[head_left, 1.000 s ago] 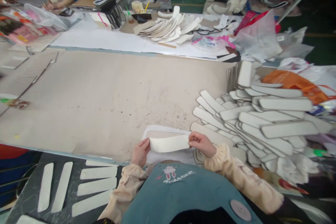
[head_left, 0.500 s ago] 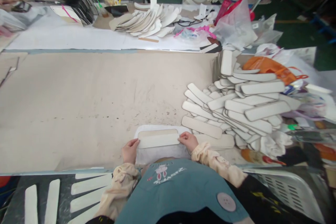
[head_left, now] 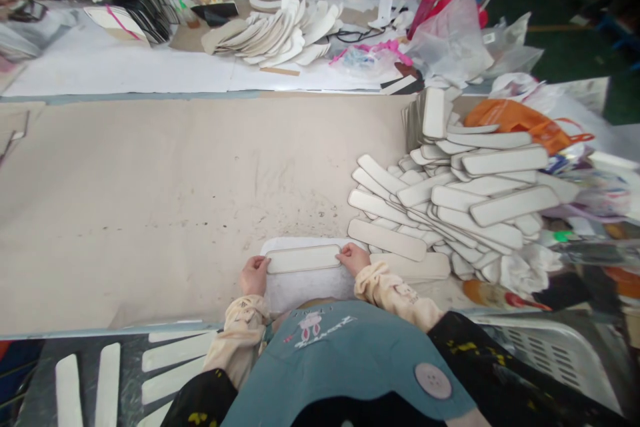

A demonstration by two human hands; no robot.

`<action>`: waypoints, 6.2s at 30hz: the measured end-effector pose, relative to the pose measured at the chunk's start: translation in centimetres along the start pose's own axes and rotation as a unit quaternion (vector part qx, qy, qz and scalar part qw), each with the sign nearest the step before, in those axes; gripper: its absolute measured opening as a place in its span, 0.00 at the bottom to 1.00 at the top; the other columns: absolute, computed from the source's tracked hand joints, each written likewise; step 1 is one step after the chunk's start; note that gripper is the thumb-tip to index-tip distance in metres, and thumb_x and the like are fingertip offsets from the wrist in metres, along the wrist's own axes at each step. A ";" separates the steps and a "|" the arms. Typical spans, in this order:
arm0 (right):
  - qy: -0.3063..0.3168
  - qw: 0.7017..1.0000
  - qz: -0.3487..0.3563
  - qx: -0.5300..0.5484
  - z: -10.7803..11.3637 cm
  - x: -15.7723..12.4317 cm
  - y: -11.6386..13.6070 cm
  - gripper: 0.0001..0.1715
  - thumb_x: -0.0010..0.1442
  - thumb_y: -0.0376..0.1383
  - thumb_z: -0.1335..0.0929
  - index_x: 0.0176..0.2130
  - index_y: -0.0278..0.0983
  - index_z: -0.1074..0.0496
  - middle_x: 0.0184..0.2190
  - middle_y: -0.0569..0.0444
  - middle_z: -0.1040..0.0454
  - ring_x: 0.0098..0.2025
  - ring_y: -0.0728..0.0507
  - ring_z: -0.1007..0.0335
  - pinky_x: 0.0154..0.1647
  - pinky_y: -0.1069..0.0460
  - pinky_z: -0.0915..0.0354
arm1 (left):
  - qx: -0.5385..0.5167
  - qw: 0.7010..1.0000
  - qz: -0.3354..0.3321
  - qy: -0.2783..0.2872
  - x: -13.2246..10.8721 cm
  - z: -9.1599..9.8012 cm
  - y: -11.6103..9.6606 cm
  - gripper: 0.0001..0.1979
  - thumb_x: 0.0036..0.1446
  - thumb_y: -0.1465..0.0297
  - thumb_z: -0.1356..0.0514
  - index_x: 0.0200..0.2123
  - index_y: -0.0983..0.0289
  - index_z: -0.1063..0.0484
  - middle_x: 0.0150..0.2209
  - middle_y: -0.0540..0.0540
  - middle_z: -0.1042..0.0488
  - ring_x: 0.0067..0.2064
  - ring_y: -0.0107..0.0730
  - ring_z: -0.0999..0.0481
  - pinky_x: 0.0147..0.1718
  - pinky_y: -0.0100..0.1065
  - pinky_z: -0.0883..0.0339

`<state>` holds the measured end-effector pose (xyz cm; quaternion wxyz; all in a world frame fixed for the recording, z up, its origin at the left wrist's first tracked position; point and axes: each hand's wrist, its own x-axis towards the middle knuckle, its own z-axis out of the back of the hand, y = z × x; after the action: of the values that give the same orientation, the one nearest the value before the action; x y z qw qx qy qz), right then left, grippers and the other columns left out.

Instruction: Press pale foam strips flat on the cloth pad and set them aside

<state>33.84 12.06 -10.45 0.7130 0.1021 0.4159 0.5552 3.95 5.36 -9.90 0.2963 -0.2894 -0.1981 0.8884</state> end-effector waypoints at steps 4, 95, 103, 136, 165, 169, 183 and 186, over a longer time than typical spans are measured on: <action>-0.004 1.000 0.017 -0.013 -0.3 0.1 -0.3 0.09 0.44 0.40 0.30 0.26 0.39 0.32 0.22 0.60 0.29 0.28 0.48 0.32 0.32 0.53 0.41 | 0.013 1.000 0.006 0.004 0.0 0.0 -0.7 0.12 0.47 0.60 0.42 0.33 0.61 0.28 0.29 0.52 0.24 0.33 0.32 0.26 0.33 0.32 0.37; 0.039 0.992 0.043 -0.112 0.2 0.2 0.9 0.05 0.50 0.36 0.32 0.30 0.38 0.30 0.26 0.59 0.26 0.30 0.49 0.33 0.28 0.55 0.47 | 0.229 0.971 -0.051 0.038 -1.8 0.6 -2.3 0.17 0.53 0.62 0.46 0.42 0.64 0.26 0.42 0.59 0.24 0.43 0.38 0.26 0.41 0.33 0.37; 0.057 0.989 0.042 -0.130 0.6 0.2 1.4 0.05 0.50 0.35 0.32 0.31 0.37 0.30 0.27 0.57 0.27 0.30 0.49 0.34 0.30 0.55 0.46 | 0.244 0.967 -0.014 0.075 -1.6 0.9 -3.5 0.13 0.51 0.63 0.46 0.32 0.61 0.24 0.34 0.59 0.22 0.38 0.41 0.25 0.33 0.35 0.37; 0.077 0.981 0.039 -0.176 0.6 0.9 1.3 0.06 0.50 0.37 0.32 0.31 0.38 0.32 0.26 0.57 0.29 0.30 0.48 0.35 0.27 0.55 0.49 | 0.010 0.996 -0.075 0.039 -0.5 1.5 -1.5 0.12 0.46 0.61 0.44 0.25 0.64 0.28 0.25 0.52 0.27 0.31 0.32 0.28 0.35 0.33 0.36; 0.063 0.981 0.023 -0.182 0.5 0.2 2.1 0.06 0.53 0.38 0.33 0.32 0.38 0.31 0.27 0.57 0.28 0.32 0.48 0.35 0.29 0.54 0.49 | 0.193 0.977 -0.026 0.090 -0.5 1.2 -2.0 0.13 0.51 0.61 0.47 0.27 0.62 0.26 0.29 0.57 0.23 0.35 0.39 0.25 0.33 0.34 0.38; 0.066 0.980 0.014 -0.186 0.6 0.0 2.3 0.06 0.54 0.37 0.33 0.34 0.37 0.31 0.30 0.55 0.28 0.33 0.47 0.35 0.30 0.53 0.48 | 0.193 0.976 -0.026 0.093 -0.5 1.3 -2.1 0.13 0.50 0.61 0.47 0.27 0.61 0.27 0.29 0.57 0.23 0.35 0.40 0.25 0.33 0.34 0.38; 0.064 0.982 0.017 -0.175 0.4 0.3 2.1 0.06 0.52 0.36 0.33 0.34 0.38 0.33 0.29 0.55 0.28 0.33 0.46 0.35 0.30 0.53 0.48 | 0.213 0.971 -0.040 0.098 -0.4 1.1 -2.2 0.14 0.52 0.61 0.49 0.27 0.62 0.28 0.30 0.58 0.23 0.35 0.40 0.25 0.32 0.34 0.38; 0.064 0.983 0.018 -0.173 0.3 0.2 2.1 0.06 0.53 0.36 0.33 0.34 0.38 0.33 0.27 0.56 0.29 0.32 0.47 0.35 0.30 0.54 0.48 | 0.228 0.968 -0.037 0.099 -0.4 1.1 -2.3 0.14 0.53 0.61 0.49 0.28 0.63 0.28 0.32 0.59 0.23 0.37 0.39 0.25 0.34 0.34 0.37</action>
<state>32.55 13.12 -9.09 0.6814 -0.0513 0.3566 0.6371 4.50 6.60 -7.68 0.4056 -0.2935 0.0290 0.8652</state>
